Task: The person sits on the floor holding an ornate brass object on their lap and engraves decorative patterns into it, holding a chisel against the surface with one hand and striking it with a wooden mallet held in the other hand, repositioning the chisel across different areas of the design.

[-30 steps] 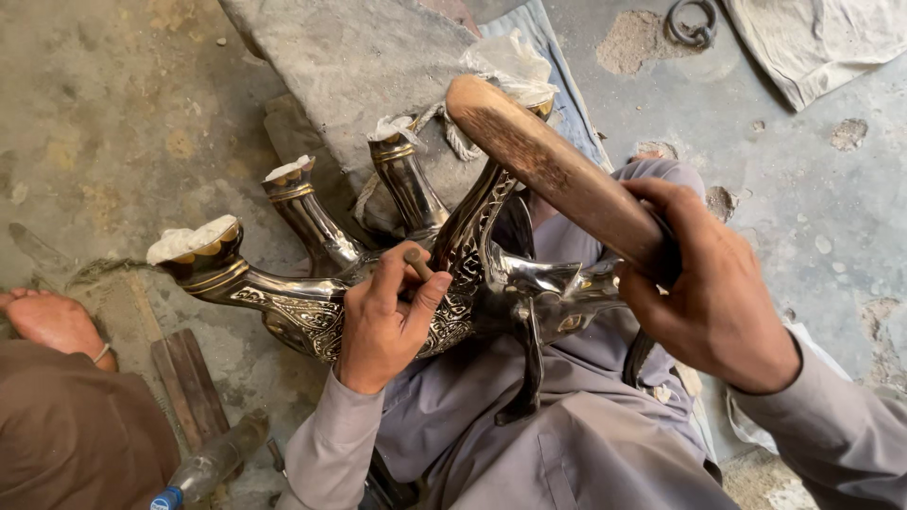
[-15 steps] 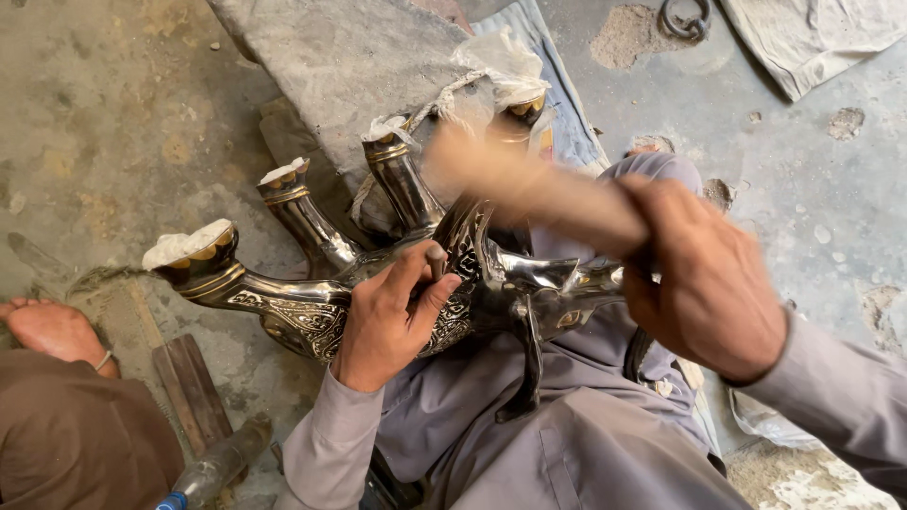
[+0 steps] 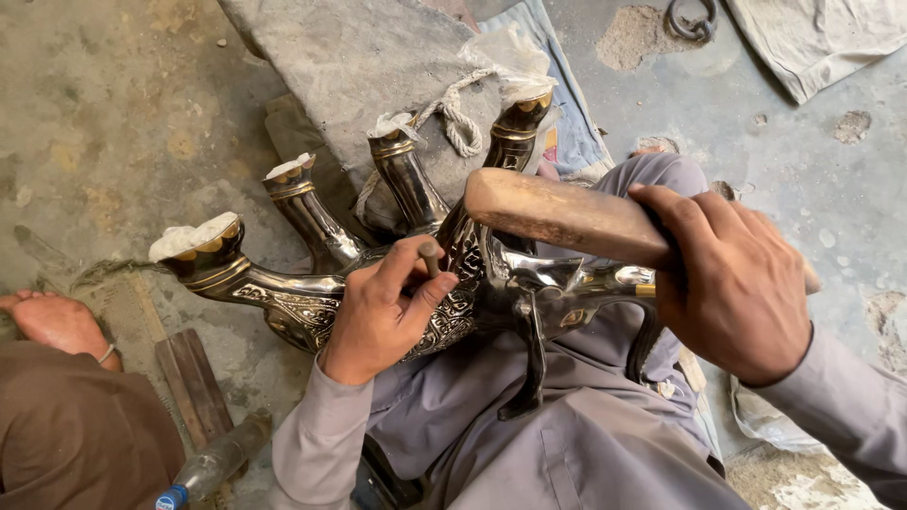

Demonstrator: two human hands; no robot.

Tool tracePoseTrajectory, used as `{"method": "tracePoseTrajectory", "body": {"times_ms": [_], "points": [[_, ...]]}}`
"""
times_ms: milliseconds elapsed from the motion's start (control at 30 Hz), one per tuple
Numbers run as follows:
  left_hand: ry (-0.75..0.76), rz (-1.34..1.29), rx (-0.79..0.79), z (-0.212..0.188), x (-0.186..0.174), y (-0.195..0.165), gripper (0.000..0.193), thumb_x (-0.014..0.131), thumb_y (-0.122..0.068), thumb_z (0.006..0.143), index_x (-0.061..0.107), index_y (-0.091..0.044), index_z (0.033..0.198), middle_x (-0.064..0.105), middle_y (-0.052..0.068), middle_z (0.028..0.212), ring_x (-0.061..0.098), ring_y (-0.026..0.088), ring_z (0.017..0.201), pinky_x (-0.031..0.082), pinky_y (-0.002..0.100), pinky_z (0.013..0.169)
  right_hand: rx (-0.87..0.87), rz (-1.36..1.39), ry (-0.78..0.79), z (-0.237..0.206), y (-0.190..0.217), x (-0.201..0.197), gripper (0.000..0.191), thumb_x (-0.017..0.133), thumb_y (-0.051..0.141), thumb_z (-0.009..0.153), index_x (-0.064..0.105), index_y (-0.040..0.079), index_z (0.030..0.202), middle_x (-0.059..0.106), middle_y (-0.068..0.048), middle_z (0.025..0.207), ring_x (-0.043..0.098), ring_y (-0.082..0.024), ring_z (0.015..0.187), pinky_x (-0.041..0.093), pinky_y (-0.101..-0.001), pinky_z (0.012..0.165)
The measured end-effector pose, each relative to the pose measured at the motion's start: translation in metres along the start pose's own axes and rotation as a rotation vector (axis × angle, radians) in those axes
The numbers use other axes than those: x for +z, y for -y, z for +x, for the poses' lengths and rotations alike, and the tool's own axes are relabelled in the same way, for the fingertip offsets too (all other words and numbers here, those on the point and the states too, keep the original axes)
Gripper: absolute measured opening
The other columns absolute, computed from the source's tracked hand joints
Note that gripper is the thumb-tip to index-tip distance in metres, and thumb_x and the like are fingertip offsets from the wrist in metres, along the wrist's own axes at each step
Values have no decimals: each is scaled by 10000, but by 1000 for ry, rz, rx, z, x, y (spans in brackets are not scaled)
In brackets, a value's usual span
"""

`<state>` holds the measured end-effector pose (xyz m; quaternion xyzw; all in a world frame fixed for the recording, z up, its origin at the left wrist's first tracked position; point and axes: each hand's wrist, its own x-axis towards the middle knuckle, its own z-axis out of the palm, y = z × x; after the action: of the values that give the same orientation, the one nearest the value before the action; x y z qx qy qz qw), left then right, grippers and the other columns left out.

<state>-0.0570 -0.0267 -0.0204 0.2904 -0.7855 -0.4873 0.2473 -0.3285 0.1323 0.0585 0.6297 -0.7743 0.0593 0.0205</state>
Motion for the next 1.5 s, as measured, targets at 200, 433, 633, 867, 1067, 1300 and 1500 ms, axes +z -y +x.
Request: {"method": "tracePoseTrajectory", "body": {"times_ms": [200, 433, 633, 867, 1067, 1300, 1500], "points": [[56, 82, 146, -1, 2, 6, 325, 744, -171, 983, 577, -70, 1242, 686, 96, 887, 685, 209, 723, 540, 339, 649, -138, -242, -120, 10, 0, 7, 598, 656, 11, 828, 654, 184, 1400, 699, -44, 1053, 637, -246, 871, 463, -380, 757], [55, 83, 162, -1, 2, 9, 336, 728, -184, 999, 559, -71, 1267, 670, 93, 889, 656, 222, 721, 529, 351, 653, 157, 443, 41, 15, 6, -9, 646, 651, 90, 804, 533, 159, 1435, 663, -38, 1030, 653, -198, 854, 480, -314, 743], [78, 86, 142, 2, 0, 8, 372, 718, -199, 999, 552, -61, 1302, 658, 95, 872, 639, 238, 703, 527, 362, 655, -73, 327, -80, 17, 11, -15, 560, 641, 18, 797, 553, 54, 1349, 669, -160, 1044, 659, -301, 869, 515, -408, 757], [101, 99, 108, 2, -1, 7, 358, 719, -199, 996, 562, -74, 1293, 650, 91, 839, 635, 242, 684, 525, 363, 648, 194, 622, 32, 8, 10, -6, 550, 628, 18, 822, 533, 67, 1361, 659, -112, 988, 664, -224, 825, 533, -384, 733], [106, 95, 114, 3, -1, 6, 362, 721, -190, 999, 556, -88, 1304, 662, 92, 861, 656, 230, 706, 533, 362, 656, -21, 491, -57, 9, 5, -2, 613, 598, -20, 777, 531, 69, 1380, 646, -165, 1074, 640, -302, 891, 513, -400, 758], [115, 77, 141, 3, -2, 7, 395, 718, -176, 994, 552, -80, 1339, 688, 106, 921, 662, 246, 740, 536, 374, 667, -38, 360, -70, 4, 7, 2, 666, 611, -26, 734, 529, 74, 1387, 652, -155, 1026, 636, -283, 846, 507, -412, 726], [138, 58, 127, 5, -2, 8, 391, 712, -178, 989, 566, -66, 1334, 695, 112, 926, 684, 267, 764, 539, 387, 673, -2, 242, -32, 6, 14, 2, 618, 651, -16, 758, 546, 88, 1358, 682, -148, 1005, 669, -308, 820, 516, -443, 726]]}}
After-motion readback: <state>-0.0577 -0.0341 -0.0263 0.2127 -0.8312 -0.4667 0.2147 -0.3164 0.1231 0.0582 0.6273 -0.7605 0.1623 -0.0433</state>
